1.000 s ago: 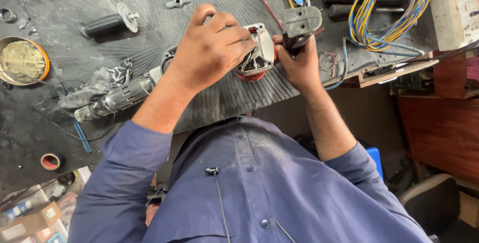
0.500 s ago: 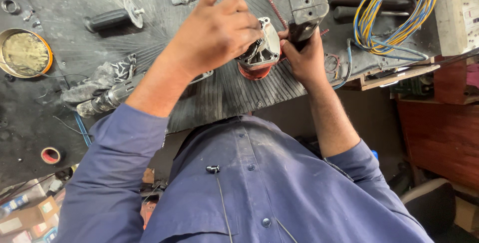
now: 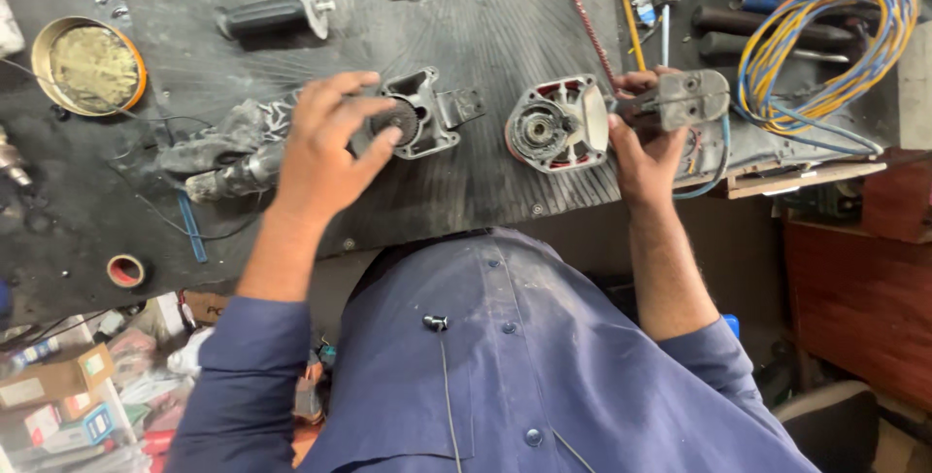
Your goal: The person disassembles a power tool, removes a metal rod, and uses pliers and a screwdriver to adjust internal components. The person then reassembles the tool and tests it.
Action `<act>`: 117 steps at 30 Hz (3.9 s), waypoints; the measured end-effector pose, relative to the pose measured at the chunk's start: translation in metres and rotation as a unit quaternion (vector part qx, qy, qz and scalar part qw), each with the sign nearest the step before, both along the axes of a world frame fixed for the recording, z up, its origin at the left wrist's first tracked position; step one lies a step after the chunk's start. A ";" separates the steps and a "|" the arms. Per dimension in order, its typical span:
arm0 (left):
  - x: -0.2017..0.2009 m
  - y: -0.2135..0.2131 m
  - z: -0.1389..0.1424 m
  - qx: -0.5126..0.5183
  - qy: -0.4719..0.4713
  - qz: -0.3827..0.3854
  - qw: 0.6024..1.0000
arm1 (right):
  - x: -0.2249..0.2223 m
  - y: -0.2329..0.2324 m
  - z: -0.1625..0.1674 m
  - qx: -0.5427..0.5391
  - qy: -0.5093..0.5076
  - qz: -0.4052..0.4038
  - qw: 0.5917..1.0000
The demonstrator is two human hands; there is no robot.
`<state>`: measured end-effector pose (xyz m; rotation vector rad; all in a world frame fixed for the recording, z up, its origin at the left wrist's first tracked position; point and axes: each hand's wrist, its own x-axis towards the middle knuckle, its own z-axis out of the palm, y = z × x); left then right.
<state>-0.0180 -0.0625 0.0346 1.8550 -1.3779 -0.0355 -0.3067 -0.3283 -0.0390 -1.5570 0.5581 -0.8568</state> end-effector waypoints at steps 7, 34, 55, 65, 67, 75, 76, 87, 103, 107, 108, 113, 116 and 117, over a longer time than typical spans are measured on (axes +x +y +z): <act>-0.006 0.003 -0.017 0.001 0.069 0.058 0.996 | -0.007 0.015 -0.010 -0.027 -0.041 -0.069 0.996; 0.019 0.024 -0.044 -0.106 0.155 0.098 0.977 | 0.130 0.153 0.045 -0.526 0.350 0.111 0.767; 0.022 0.032 -0.052 -0.078 -0.066 -0.011 0.995 | 0.133 0.148 0.039 -0.567 0.340 0.106 0.742; 0.023 0.032 -0.053 -0.070 -0.066 -0.030 0.995 | 0.128 0.149 0.028 -0.565 0.284 0.128 0.764; 0.023 0.032 -0.054 -0.074 -0.054 -0.024 0.995 | 0.129 0.148 0.027 -0.561 0.282 0.127 0.768; 0.018 0.027 -0.064 -0.102 -0.091 0.039 0.990 | 0.131 0.150 0.026 -0.563 0.296 0.112 0.763; 0.017 0.026 -0.065 -0.098 -0.102 0.052 0.989 | 0.131 0.151 0.026 -0.566 0.298 0.109 0.761; 0.014 0.024 -0.066 -0.105 -0.111 0.039 0.988 | 0.136 0.153 0.042 -0.570 0.370 0.099 0.727; 0.018 0.032 -0.072 -0.157 0.008 0.052 0.986 | 0.139 0.162 0.046 -0.567 0.388 0.100 0.720; 0.021 0.031 -0.070 -0.167 0.038 0.057 0.984 | 0.133 0.160 0.031 -0.554 0.299 0.097 0.771; 0.021 0.031 -0.068 -0.165 0.042 0.057 0.984 | 0.130 0.159 0.027 -0.561 0.272 0.099 0.776; 0.032 0.034 -0.047 -0.125 0.123 0.086 0.981 | 0.111 0.152 0.015 -0.548 0.204 0.143 0.799; 0.060 0.055 -0.034 0.012 0.052 0.148 0.987 | 0.103 0.147 0.013 -0.525 0.169 0.149 0.820; 0.071 0.064 -0.030 0.064 0.016 0.178 0.982 | 0.102 0.147 0.013 -0.526 0.165 0.140 0.823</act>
